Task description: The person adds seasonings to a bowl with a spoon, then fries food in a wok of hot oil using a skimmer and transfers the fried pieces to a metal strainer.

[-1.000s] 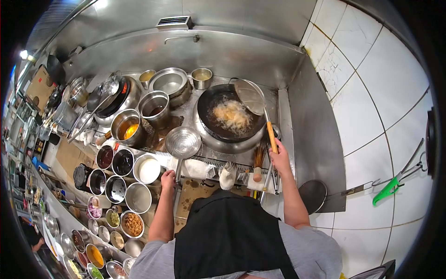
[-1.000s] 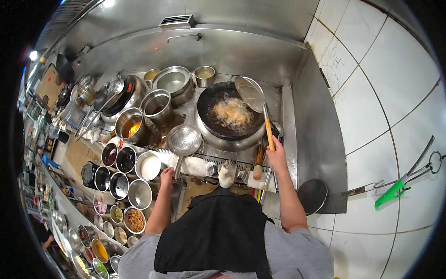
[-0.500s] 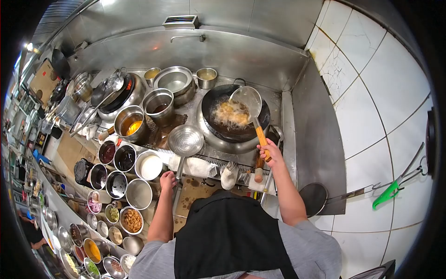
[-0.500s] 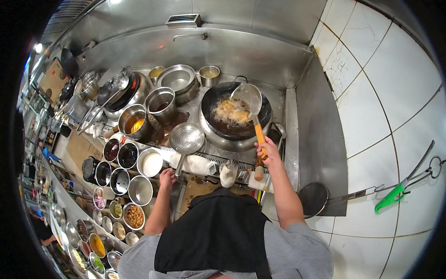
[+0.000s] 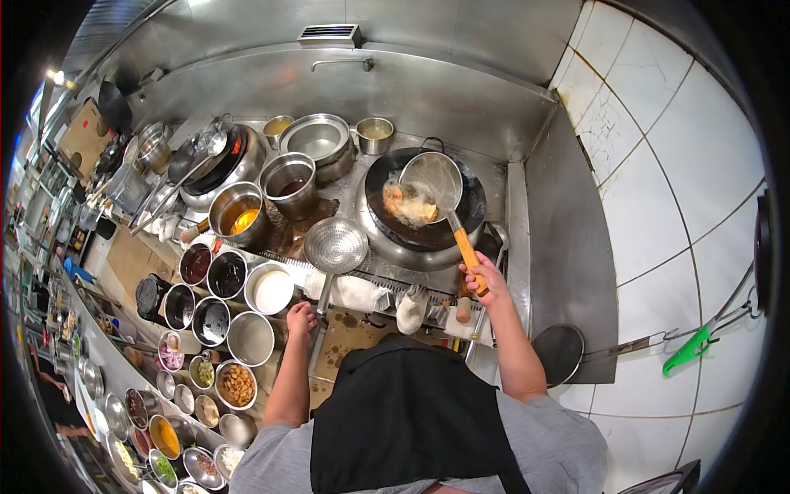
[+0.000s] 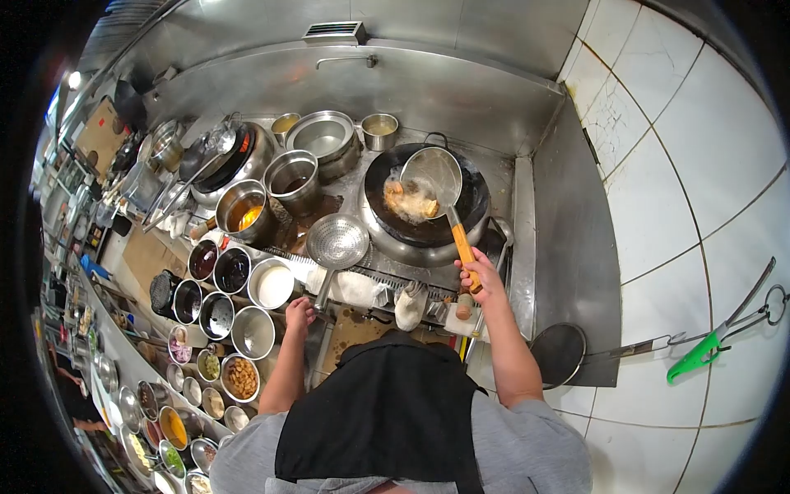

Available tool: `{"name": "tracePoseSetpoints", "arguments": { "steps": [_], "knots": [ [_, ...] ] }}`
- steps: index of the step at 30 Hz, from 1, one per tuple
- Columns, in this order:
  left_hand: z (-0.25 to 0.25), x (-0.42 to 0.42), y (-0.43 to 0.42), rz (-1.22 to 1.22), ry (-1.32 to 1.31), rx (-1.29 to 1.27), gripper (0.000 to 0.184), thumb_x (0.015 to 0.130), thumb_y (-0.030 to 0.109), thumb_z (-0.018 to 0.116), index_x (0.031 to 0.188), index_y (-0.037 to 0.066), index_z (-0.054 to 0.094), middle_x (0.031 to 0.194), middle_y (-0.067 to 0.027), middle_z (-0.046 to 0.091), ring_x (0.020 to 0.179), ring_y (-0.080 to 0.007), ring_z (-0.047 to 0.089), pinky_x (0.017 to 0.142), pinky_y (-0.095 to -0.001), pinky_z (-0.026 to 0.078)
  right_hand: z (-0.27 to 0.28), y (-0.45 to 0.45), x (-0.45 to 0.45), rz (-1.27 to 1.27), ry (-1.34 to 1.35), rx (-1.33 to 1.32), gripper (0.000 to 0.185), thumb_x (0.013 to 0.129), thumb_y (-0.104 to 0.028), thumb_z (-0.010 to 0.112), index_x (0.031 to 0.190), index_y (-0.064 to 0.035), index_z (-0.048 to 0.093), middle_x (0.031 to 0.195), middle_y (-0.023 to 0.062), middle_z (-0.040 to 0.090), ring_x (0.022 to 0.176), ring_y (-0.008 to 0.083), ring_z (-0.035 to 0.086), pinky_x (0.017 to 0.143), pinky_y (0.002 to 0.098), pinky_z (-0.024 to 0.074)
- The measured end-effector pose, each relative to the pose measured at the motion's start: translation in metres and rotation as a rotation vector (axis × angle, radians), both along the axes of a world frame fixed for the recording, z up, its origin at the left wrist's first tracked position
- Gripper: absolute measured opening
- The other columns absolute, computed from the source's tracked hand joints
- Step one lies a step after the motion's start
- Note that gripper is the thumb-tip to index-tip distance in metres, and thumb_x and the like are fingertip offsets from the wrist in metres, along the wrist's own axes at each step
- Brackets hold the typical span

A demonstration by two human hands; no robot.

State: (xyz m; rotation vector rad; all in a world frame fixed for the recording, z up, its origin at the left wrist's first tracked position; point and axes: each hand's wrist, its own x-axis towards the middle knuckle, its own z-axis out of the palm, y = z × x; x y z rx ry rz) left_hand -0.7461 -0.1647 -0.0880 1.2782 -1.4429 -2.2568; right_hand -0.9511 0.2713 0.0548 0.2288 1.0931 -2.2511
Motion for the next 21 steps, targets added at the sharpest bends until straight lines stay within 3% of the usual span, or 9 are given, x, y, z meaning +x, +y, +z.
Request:
{"name": "tracePoseSetpoints", "arguments": {
  "steps": [5, 7, 10, 16, 18, 21],
  "knots": [
    [0.003, -0.004, 0.001, -0.007, -0.024, -0.022, 0.02, 0.086, 0.012, 0.056, 0.105, 0.005, 0.053, 0.074, -0.0005, 0.053, 0.058, -0.0101, 0.051, 0.049, -0.0256, 0.045, 0.004, -0.014, 0.003, -0.081, 0.072, 0.176, 0.065, 0.079, 0.006, 0.05, 0.138, -0.0133, 0.031, 0.094, 0.0132, 0.057, 0.056, 0.0113, 0.047, 0.042, 0.0209, 0.0396],
    [0.003, -0.008, 0.001, -0.006, -0.026, -0.03, 0.02, 0.086, 0.012, 0.056, 0.104, 0.005, 0.053, 0.073, -0.0004, 0.053, 0.057, -0.0101, 0.051, 0.049, -0.026, 0.045, -0.004, -0.024, -0.003, -0.106, 0.234, 0.411, 0.066, 0.077, 0.007, 0.052, 0.138, -0.0125, 0.034, 0.092, 0.0092, 0.056, 0.054, 0.0098, 0.047, 0.041, 0.0213, 0.0387],
    [0.003, -0.012, 0.0, -0.002, 0.005, -0.012, 0.02, 0.086, 0.01, 0.055, 0.105, 0.004, 0.052, 0.073, -0.0002, 0.052, 0.055, -0.0096, 0.049, 0.047, -0.0251, 0.042, -0.008, -0.029, -0.011, -0.105, 0.337, 0.541, 0.066, 0.077, 0.007, 0.052, 0.138, -0.0119, 0.035, 0.088, 0.0054, 0.055, 0.054, 0.0086, 0.047, 0.041, 0.0213, 0.0382],
    [0.003, -0.006, 0.001, 0.028, 0.033, 0.022, 0.02, 0.087, 0.008, 0.053, 0.106, 0.003, 0.05, 0.072, -0.0008, 0.051, 0.053, -0.0086, 0.046, 0.044, -0.0226, 0.039, -0.01, -0.029, -0.015, -0.096, 0.517, 0.688, 0.066, 0.075, 0.008, 0.051, 0.136, -0.0115, 0.038, 0.091, 0.0045, 0.054, 0.056, 0.0074, 0.047, 0.043, 0.0206, 0.0384],
    [0.0, 0.0, -0.003, -0.015, 0.008, -0.01, 0.018, 0.085, 0.013, 0.057, 0.103, 0.008, 0.056, 0.077, 0.0023, 0.054, 0.061, -0.0077, 0.049, 0.052, -0.0241, 0.044, -0.016, -0.029, -0.018, -0.108, 0.611, 0.735, 0.066, 0.075, 0.008, 0.051, 0.137, -0.0124, 0.038, 0.092, 0.004, 0.053, 0.056, 0.0071, 0.047, 0.044, 0.0201, 0.0384],
    [-0.004, 0.005, -0.007, -0.008, -0.016, -0.014, 0.018, 0.085, 0.014, 0.058, 0.102, 0.009, 0.057, 0.077, 0.0024, 0.054, 0.061, -0.0078, 0.049, 0.053, -0.0246, 0.044, -0.016, -0.027, -0.01, -0.108, 0.734, 0.798, 0.067, 0.075, 0.008, 0.051, 0.137, -0.0134, 0.037, 0.093, 0.0031, 0.053, 0.058, 0.0062, 0.047, 0.045, 0.0192, 0.0385]
  ]
}}
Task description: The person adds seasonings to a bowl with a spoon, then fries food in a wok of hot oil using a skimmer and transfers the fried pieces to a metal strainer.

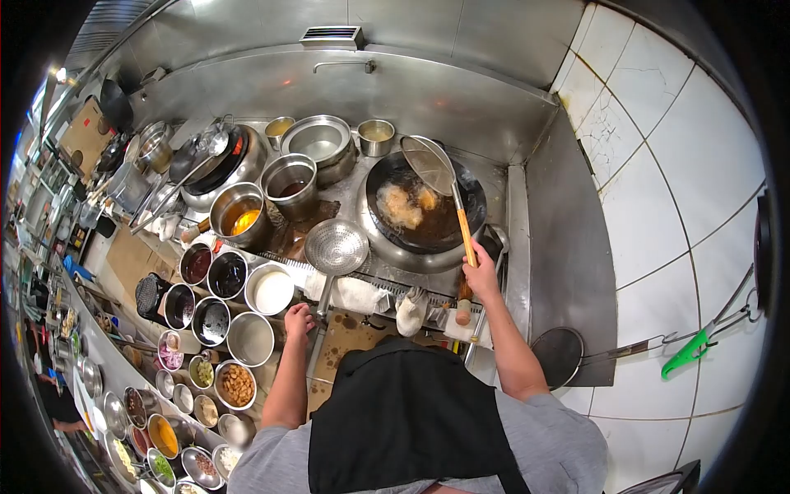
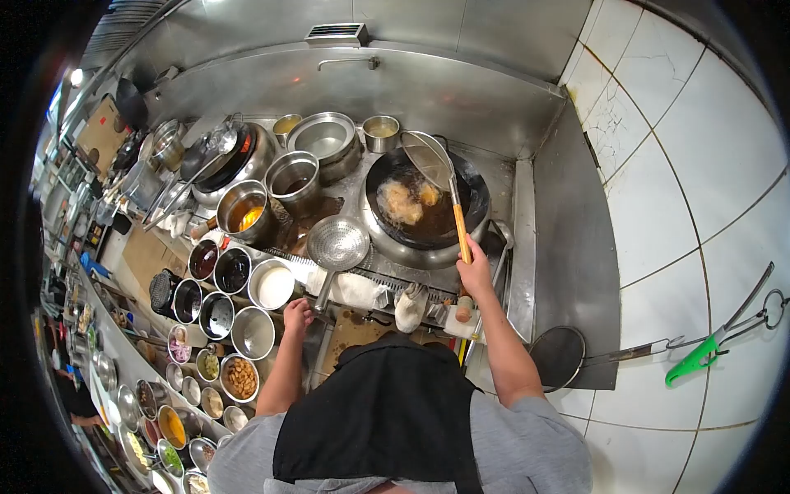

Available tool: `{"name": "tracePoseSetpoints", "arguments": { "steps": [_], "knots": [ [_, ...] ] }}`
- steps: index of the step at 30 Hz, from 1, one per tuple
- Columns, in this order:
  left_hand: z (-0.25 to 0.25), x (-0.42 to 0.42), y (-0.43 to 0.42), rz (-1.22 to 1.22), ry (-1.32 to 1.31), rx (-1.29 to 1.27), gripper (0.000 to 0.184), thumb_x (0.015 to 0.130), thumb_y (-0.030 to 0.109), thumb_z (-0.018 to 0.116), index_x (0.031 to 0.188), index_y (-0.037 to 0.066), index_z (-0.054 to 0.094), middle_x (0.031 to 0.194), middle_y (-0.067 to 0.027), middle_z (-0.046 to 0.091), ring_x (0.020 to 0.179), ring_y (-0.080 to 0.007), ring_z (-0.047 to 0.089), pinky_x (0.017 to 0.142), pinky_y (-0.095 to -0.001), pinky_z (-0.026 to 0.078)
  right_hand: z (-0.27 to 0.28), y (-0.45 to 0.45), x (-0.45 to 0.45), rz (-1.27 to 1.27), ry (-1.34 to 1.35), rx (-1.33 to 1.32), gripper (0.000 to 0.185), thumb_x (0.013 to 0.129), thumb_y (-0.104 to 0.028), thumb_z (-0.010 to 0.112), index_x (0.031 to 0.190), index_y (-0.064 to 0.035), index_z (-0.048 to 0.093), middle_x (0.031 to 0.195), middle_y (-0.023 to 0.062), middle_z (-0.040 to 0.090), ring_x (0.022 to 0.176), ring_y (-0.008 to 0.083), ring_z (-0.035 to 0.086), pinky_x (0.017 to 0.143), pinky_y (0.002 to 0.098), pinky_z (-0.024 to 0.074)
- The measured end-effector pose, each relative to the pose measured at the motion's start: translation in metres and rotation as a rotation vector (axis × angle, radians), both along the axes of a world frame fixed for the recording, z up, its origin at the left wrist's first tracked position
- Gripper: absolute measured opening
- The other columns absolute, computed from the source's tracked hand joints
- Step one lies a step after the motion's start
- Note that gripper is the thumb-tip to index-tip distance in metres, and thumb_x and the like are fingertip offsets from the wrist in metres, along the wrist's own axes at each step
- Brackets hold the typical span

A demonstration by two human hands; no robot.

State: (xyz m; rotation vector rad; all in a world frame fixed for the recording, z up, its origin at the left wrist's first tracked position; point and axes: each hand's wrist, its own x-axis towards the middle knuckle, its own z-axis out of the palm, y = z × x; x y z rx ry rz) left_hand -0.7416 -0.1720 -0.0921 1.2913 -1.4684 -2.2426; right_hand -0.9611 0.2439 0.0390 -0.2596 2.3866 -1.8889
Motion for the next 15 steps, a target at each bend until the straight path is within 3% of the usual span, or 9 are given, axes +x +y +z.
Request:
{"name": "tracePoseSetpoints", "arguments": {
  "steps": [2, 4, 8, 11, 13, 15],
  "knots": [
    [-0.003, 0.001, -0.001, -0.002, -0.004, -0.006, 0.018, 0.085, 0.014, 0.058, 0.102, 0.009, 0.057, 0.077, 0.0026, 0.054, 0.061, -0.0077, 0.049, 0.053, -0.0245, 0.044, 0.021, 0.0, 0.019, 0.013, 0.021, 0.028, 0.067, 0.075, 0.007, 0.051, 0.138, -0.0137, 0.037, 0.093, 0.0027, 0.052, 0.059, 0.0058, 0.047, 0.046, 0.0188, 0.0386],
    [-0.003, 0.0, -0.001, -0.01, -0.006, -0.014, 0.018, 0.085, 0.014, 0.058, 0.102, 0.009, 0.058, 0.077, 0.0027, 0.054, 0.061, -0.0076, 0.049, 0.054, -0.0245, 0.044, 0.052, -0.007, 0.045, 0.069, -0.173, -0.103, 0.066, 0.077, 0.005, 0.054, 0.139, -0.008, 0.036, 0.094, 0.0038, 0.054, 0.066, 0.0075, 0.049, 0.055, 0.0216, 0.0432],
    [0.007, -0.01, 0.006, -0.009, -0.005, -0.014, 0.019, 0.085, 0.012, 0.057, 0.103, 0.006, 0.055, 0.075, 0.0016, 0.053, 0.058, -0.0082, 0.048, 0.049, -0.0234, 0.041, 0.059, -0.021, 0.071, 0.088, -0.321, -0.178, 0.069, 0.076, 0.008, 0.052, 0.14, -0.0107, 0.033, 0.097, 0.0051, 0.054, 0.057, 0.0049, 0.046, 0.045, 0.0187, 0.0385],
    [0.009, -0.014, 0.008, -0.01, 0.033, 0.002, 0.019, 0.085, 0.008, 0.055, 0.103, 0.002, 0.051, 0.072, 0.0008, 0.051, 0.054, -0.0089, 0.047, 0.045, -0.0222, 0.038, 0.032, -0.027, 0.07, 0.086, -0.322, -0.206, 0.069, 0.076, 0.008, 0.052, 0.14, -0.0085, 0.033, 0.097, 0.0061, 0.054, 0.063, 0.0062, 0.048, 0.051, 0.0184, 0.0408],
    [0.009, -0.017, 0.009, -0.016, 0.065, 0.009, 0.019, 0.085, 0.007, 0.055, 0.103, 0.003, 0.051, 0.071, 0.0012, 0.051, 0.055, -0.0087, 0.047, 0.045, -0.0217, 0.038, 0.016, -0.03, 0.063, 0.009, -0.157, -0.07, 0.063, 0.076, 0.006, 0.052, 0.137, -0.0054, 0.038, 0.096, 0.0068, 0.057, 0.074, 0.0127, 0.055, 0.069, 0.0248, 0.0462],
    [0.01, -0.017, 0.009, -0.008, 0.075, 0.008, 0.019, 0.085, 0.007, 0.055, 0.103, 0.002, 0.051, 0.072, 0.0004, 0.051, 0.054, -0.0085, 0.046, 0.044, -0.0214, 0.038, 0.01, -0.029, 0.056, -0.021, -0.077, -0.015, 0.061, 0.077, 0.005, 0.052, 0.136, -0.0051, 0.04, 0.096, 0.0079, 0.058, 0.078, 0.0148, 0.056, 0.073, 0.0258, 0.0459]
  ]
}}
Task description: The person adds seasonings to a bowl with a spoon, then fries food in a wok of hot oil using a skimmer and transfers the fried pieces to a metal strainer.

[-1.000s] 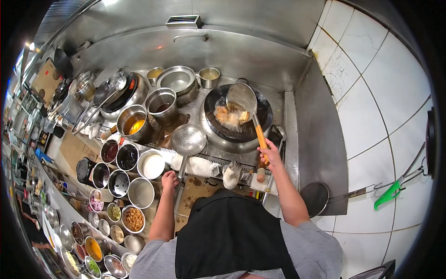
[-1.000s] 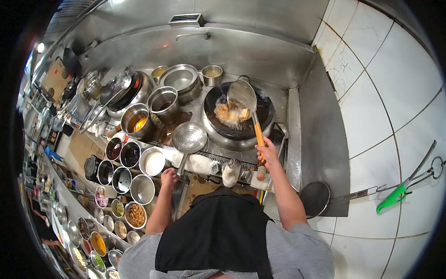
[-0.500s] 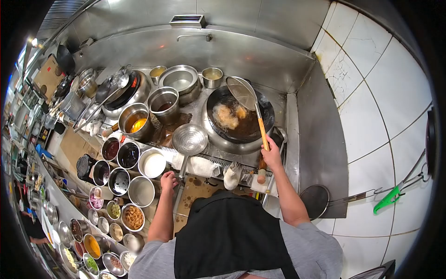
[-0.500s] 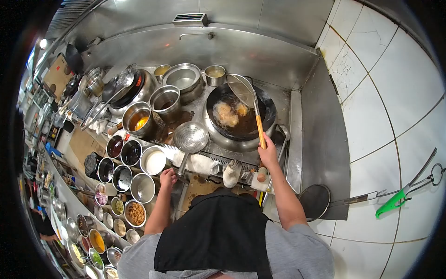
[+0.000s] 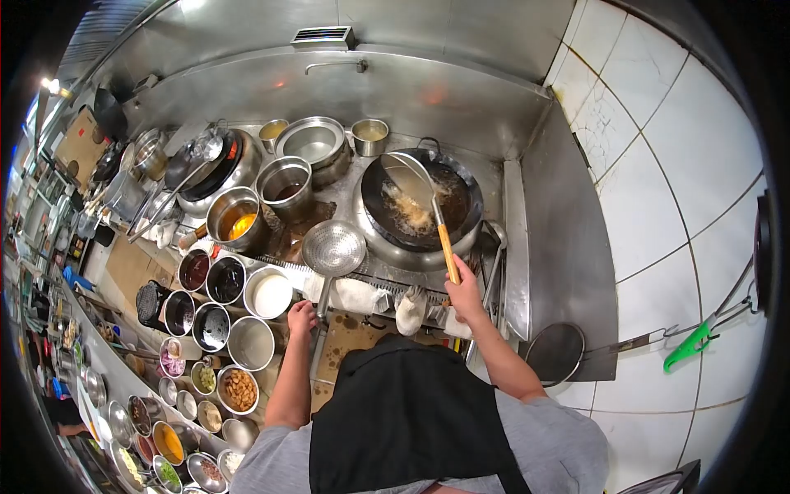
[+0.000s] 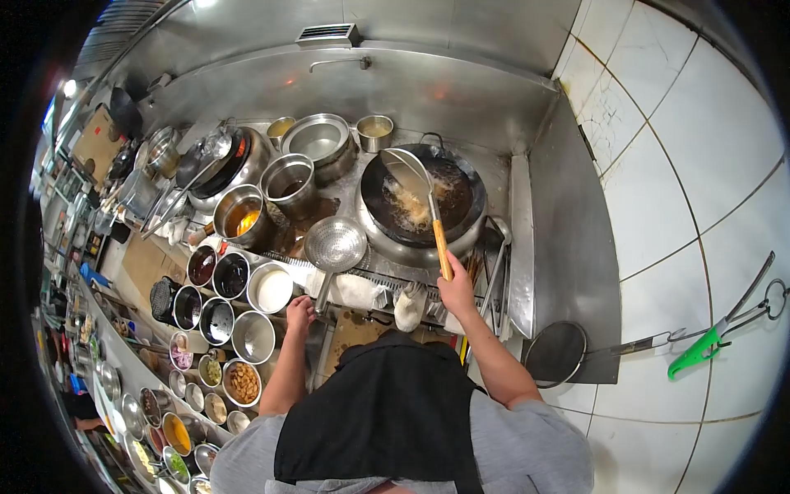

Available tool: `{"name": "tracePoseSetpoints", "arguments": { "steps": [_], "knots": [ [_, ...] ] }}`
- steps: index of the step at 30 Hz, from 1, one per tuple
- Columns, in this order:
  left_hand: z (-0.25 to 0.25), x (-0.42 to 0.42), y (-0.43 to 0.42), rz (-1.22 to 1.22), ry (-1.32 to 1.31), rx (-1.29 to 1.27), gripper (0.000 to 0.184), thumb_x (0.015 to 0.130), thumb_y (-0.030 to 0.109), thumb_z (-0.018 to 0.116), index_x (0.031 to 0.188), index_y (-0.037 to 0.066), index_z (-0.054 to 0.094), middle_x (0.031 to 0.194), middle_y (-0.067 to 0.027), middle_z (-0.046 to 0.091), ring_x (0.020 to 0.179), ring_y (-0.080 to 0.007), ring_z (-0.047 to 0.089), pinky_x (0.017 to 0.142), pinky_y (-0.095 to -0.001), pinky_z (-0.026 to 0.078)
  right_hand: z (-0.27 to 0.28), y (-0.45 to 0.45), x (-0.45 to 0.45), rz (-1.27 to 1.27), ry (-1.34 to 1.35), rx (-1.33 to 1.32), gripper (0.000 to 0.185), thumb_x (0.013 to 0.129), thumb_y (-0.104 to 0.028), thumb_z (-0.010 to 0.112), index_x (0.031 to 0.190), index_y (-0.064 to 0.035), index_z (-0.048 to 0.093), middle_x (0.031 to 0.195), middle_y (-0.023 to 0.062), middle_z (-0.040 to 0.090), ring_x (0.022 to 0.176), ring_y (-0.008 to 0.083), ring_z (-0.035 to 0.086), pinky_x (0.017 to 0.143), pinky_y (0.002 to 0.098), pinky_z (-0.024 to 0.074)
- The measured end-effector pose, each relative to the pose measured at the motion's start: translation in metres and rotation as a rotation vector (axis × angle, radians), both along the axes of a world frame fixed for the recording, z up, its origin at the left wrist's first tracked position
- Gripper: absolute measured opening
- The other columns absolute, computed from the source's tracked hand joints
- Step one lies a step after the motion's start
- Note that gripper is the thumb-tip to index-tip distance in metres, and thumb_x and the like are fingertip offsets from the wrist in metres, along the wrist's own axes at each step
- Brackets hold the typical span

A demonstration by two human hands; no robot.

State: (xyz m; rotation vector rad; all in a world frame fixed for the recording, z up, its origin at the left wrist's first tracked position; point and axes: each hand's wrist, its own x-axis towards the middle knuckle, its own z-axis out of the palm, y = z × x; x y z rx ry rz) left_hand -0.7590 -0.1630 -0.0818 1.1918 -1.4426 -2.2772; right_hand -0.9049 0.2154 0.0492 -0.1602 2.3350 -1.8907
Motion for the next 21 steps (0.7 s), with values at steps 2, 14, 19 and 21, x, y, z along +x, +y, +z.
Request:
{"name": "tracePoseSetpoints", "arguments": {
  "steps": [2, 14, 19, 21],
  "knots": [
    [0.001, 0.001, 0.0, 0.014, 0.006, 0.018, 0.019, 0.085, 0.006, 0.054, 0.104, 0.002, 0.051, 0.072, -0.0002, 0.051, 0.054, -0.0085, 0.046, 0.044, -0.0214, 0.038, -0.001, 0.006, -0.006, -0.031, 0.077, 0.057, 0.06, 0.077, 0.004, 0.052, 0.135, -0.0047, 0.041, 0.096, 0.0091, 0.058, 0.083, 0.017, 0.057, 0.078, 0.0269, 0.0456],
    [0.0, 0.011, -0.001, 0.039, -0.008, 0.028, 0.018, 0.086, 0.006, 0.054, 0.103, 0.002, 0.051, 0.072, -0.0012, 0.051, 0.052, -0.0086, 0.046, 0.043, -0.0219, 0.038, -0.018, 0.042, -0.093, -0.166, 0.066, 0.096, 0.058, 0.076, 0.001, 0.053, 0.132, -0.0062, 0.044, 0.09, 0.011, 0.061, 0.072, 0.0179, 0.058, 0.065, 0.0295, 0.0483],
    [-0.002, 0.007, -0.001, 0.027, -0.063, -0.02, 0.018, 0.086, 0.007, 0.054, 0.103, 0.003, 0.052, 0.071, -0.0005, 0.051, 0.054, -0.0084, 0.047, 0.044, -0.0227, 0.04, 0.003, 0.031, -0.089, -0.11, -0.339, -0.318, 0.064, 0.08, 0.005, 0.051, 0.139, -0.0107, 0.031, 0.083, 0.0108, 0.059, 0.056, 0.0128, 0.05, 0.04, 0.023, 0.0377],
    [-0.003, 0.006, 0.0, 0.01, -0.062, -0.029, 0.02, 0.085, 0.009, 0.055, 0.104, 0.003, 0.052, 0.072, -0.0002, 0.052, 0.054, -0.0086, 0.047, 0.045, -0.0235, 0.04, -0.004, 0.03, -0.09, -0.047, -0.477, -0.547, 0.067, 0.079, 0.006, 0.052, 0.139, -0.0121, 0.03, 0.088, 0.0144, 0.059, 0.055, 0.0131, 0.049, 0.042, 0.0205, 0.0398]
  ]
}}
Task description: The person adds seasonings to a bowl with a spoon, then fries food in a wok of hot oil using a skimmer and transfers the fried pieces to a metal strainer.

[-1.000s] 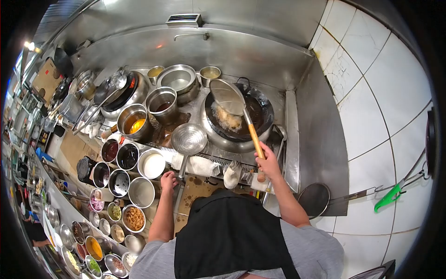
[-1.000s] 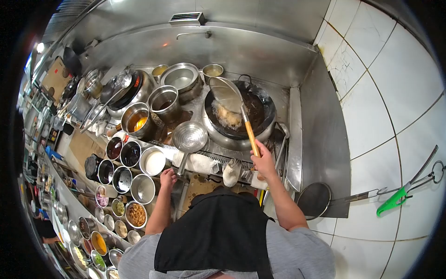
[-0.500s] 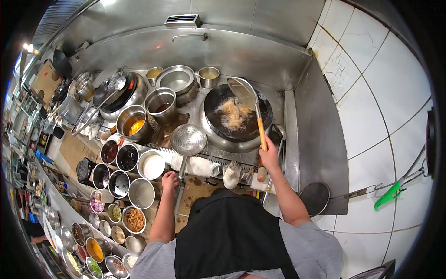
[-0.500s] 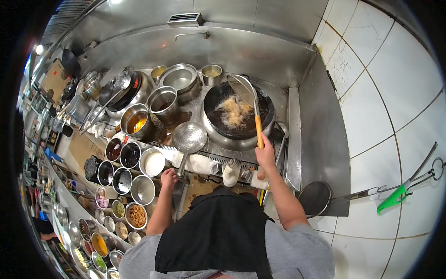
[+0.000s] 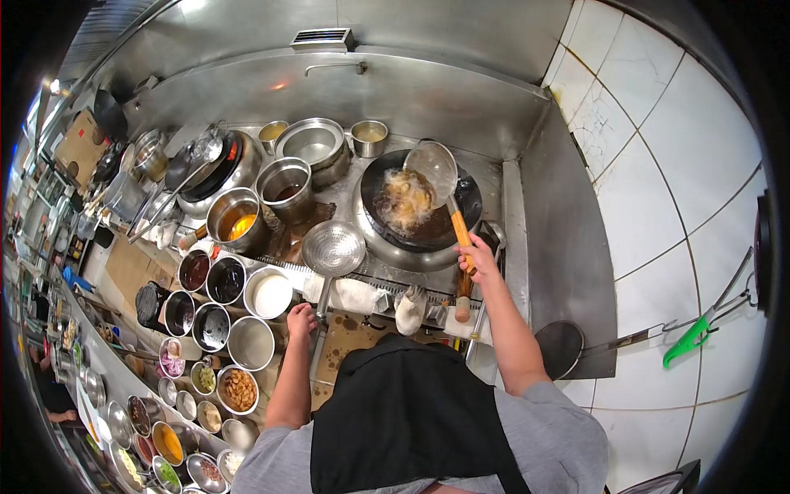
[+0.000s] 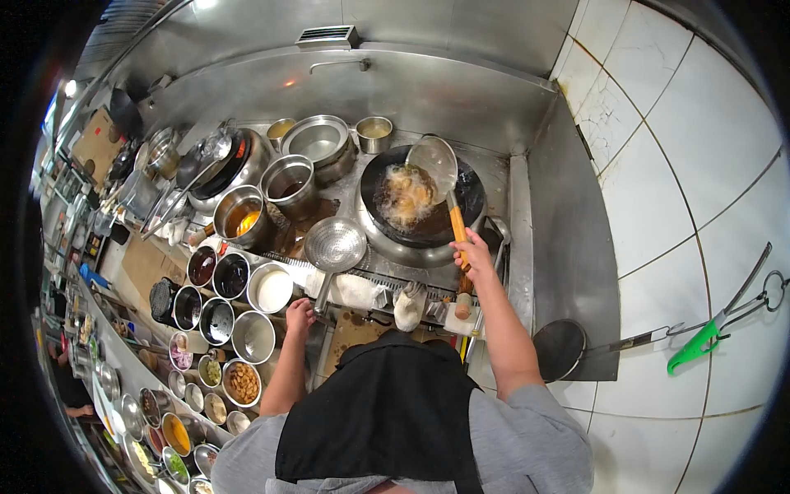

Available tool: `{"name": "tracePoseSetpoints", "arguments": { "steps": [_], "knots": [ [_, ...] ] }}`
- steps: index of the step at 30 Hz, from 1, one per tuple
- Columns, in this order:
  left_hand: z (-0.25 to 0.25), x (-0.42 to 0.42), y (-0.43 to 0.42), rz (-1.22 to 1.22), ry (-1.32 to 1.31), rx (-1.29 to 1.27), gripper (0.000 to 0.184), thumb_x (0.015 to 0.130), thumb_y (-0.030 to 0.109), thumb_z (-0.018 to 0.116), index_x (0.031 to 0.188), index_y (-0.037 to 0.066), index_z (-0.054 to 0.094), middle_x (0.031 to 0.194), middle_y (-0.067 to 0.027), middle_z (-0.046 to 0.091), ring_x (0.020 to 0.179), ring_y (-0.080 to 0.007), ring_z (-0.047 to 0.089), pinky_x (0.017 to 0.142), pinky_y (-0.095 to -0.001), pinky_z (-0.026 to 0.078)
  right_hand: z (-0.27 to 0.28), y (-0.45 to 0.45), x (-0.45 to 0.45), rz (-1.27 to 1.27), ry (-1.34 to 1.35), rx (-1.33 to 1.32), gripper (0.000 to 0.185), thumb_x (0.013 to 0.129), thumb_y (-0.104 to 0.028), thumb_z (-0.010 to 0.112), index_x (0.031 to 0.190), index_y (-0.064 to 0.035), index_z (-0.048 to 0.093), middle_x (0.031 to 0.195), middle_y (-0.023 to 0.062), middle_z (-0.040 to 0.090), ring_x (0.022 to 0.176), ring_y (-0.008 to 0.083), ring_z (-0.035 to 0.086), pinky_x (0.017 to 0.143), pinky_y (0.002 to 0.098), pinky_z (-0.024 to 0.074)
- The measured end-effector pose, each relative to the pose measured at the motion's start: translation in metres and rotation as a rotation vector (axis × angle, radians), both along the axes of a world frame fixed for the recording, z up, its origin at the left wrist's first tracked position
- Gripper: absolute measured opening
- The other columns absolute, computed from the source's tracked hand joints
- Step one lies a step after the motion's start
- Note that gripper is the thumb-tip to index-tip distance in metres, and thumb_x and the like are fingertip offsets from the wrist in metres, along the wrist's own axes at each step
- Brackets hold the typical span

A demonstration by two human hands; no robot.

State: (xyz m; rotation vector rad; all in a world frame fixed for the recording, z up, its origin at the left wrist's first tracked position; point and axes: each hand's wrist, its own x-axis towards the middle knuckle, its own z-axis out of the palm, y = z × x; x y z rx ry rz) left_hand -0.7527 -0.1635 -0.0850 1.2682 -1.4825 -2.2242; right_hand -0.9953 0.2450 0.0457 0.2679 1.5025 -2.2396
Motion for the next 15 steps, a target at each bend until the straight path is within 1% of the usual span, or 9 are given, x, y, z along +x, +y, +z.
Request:
{"name": "tracePoseSetpoints", "arguments": {
  "steps": [1, 3, 4, 5, 7, 10, 15],
  "knots": [
    [-0.001, -0.002, 0.0, -0.003, 0.002, -0.001, 0.02, 0.085, 0.009, 0.055, 0.104, 0.003, 0.052, 0.072, -0.0002, 0.052, 0.054, -0.0086, 0.047, 0.045, -0.0235, 0.04, -0.001, 0.001, 0.0, -0.003, 0.002, -0.001, 0.067, 0.079, 0.006, 0.052, 0.139, -0.0121, 0.03, 0.088, 0.0144, 0.059, 0.055, 0.0131, 0.049, 0.042, 0.0205, 0.0398],
    [-0.001, -0.004, 0.0, -0.001, -0.017, -0.005, 0.021, 0.085, 0.009, 0.055, 0.105, 0.004, 0.053, 0.073, 0.0004, 0.052, 0.055, -0.0086, 0.048, 0.045, -0.0238, 0.041, -0.005, 0.004, 0.004, 0.063, -0.06, -0.106, 0.064, 0.08, 0.005, 0.05, 0.138, -0.0126, 0.03, 0.091, 0.0166, 0.058, 0.057, 0.013, 0.05, 0.043, 0.0198, 0.0405],
    [0.0, -0.004, 0.0, -0.001, -0.017, -0.006, 0.021, 0.085, 0.009, 0.055, 0.105, 0.004, 0.053, 0.073, 0.0004, 0.052, 0.055, -0.0086, 0.048, 0.045, -0.0238, 0.041, -0.005, 0.008, 0.006, 0.104, -0.067, -0.147, 0.066, 0.082, 0.004, 0.049, 0.141, -0.0124, 0.025, 0.092, 0.0159, 0.058, 0.058, 0.0132, 0.049, 0.044, 0.02, 0.0406],
    [0.0, -0.004, 0.0, -0.001, -0.006, -0.001, 0.021, 0.085, 0.009, 0.055, 0.105, 0.004, 0.053, 0.073, 0.0007, 0.052, 0.055, -0.0084, 0.048, 0.046, -0.0238, 0.042, -0.006, 0.012, 0.009, 0.105, -0.066, -0.147, 0.066, 0.082, 0.004, 0.049, 0.141, -0.0124, 0.025, 0.092, 0.0159, 0.058, 0.058, 0.0132, 0.049, 0.044, 0.02, 0.0406],
    [0.003, -0.005, 0.002, 0.004, 0.004, 0.005, 0.021, 0.085, 0.009, 0.055, 0.105, 0.005, 0.053, 0.073, 0.001, 0.052, 0.055, -0.0083, 0.048, 0.046, -0.0238, 0.042, -0.002, 0.019, 0.015, 0.191, -0.094, -0.231, 0.065, 0.082, 0.004, 0.048, 0.14, -0.0126, 0.027, 0.093, 0.0157, 0.058, 0.058, 0.0124, 0.049, 0.044, 0.0191, 0.0405],
    [0.005, -0.002, 0.004, 0.011, -0.005, -0.005, 0.02, 0.085, 0.01, 0.055, 0.104, 0.005, 0.053, 0.073, 0.0013, 0.053, 0.056, -0.0078, 0.048, 0.047, -0.0235, 0.042, 0.006, 0.028, 0.029, 0.185, -0.087, -0.214, 0.063, 0.082, 0.004, 0.049, 0.139, -0.0124, 0.029, 0.094, 0.0154, 0.058, 0.059, 0.0118, 0.049, 0.045, 0.0184, 0.0405],
    [0.0, 0.002, 0.0, 0.007, 0.015, 0.037, 0.017, 0.086, 0.009, 0.055, 0.102, 0.005, 0.053, 0.072, 0.0013, 0.052, 0.054, -0.0074, 0.047, 0.045, -0.0223, 0.041, 0.017, 0.043, 0.047, 0.155, -0.08, -0.205, 0.065, 0.08, 0.004, 0.05, 0.14, -0.0124, 0.028, 0.094, 0.0149, 0.058, 0.059, 0.0118, 0.048, 0.044, 0.0189, 0.04]
  ]
}}
